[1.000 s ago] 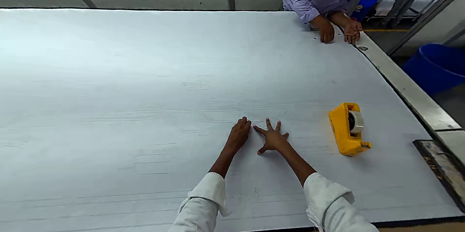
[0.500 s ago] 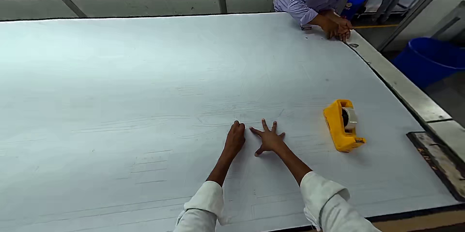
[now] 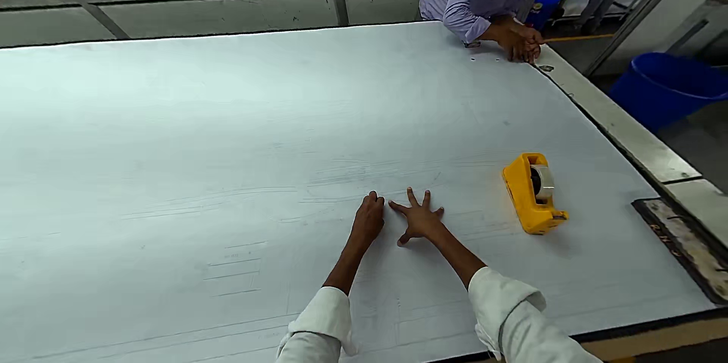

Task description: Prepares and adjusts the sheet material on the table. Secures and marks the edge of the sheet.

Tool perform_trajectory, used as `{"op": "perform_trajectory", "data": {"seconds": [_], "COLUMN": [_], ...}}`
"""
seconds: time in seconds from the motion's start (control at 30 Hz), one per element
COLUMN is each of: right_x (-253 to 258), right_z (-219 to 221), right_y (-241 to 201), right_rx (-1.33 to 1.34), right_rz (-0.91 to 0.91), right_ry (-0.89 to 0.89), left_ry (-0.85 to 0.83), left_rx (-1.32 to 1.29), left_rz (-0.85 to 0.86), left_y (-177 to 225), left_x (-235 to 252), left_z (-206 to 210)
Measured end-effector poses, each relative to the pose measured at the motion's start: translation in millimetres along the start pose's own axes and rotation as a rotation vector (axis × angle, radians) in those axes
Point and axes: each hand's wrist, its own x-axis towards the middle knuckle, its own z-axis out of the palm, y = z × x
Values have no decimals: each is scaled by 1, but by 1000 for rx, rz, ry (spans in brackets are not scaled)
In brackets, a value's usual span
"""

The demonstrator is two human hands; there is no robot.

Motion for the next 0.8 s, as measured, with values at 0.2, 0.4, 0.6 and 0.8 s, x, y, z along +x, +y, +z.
{"op": "perform_trajectory", "data": {"seconds": [0.2, 0.4, 0.6, 0.8], "right_x": [-1, -1, 0, 1], "right_z": [-2, -1, -3, -3], "right_y": [0, 0, 1, 1], "right_rx": [2, 0, 15, 13], "right_rz": [2, -3, -6, 2], "right_ry": [0, -14, -48, -36], "left_ry": [115, 85, 111, 141], "left_rx": [6, -107, -104, -160], "left_rz": [-45, -64, -129, -180], "left_y": [-3, -9, -7, -4], "left_x": [-1, 7, 3, 8], "left_z": [-9, 6, 15, 14]}}
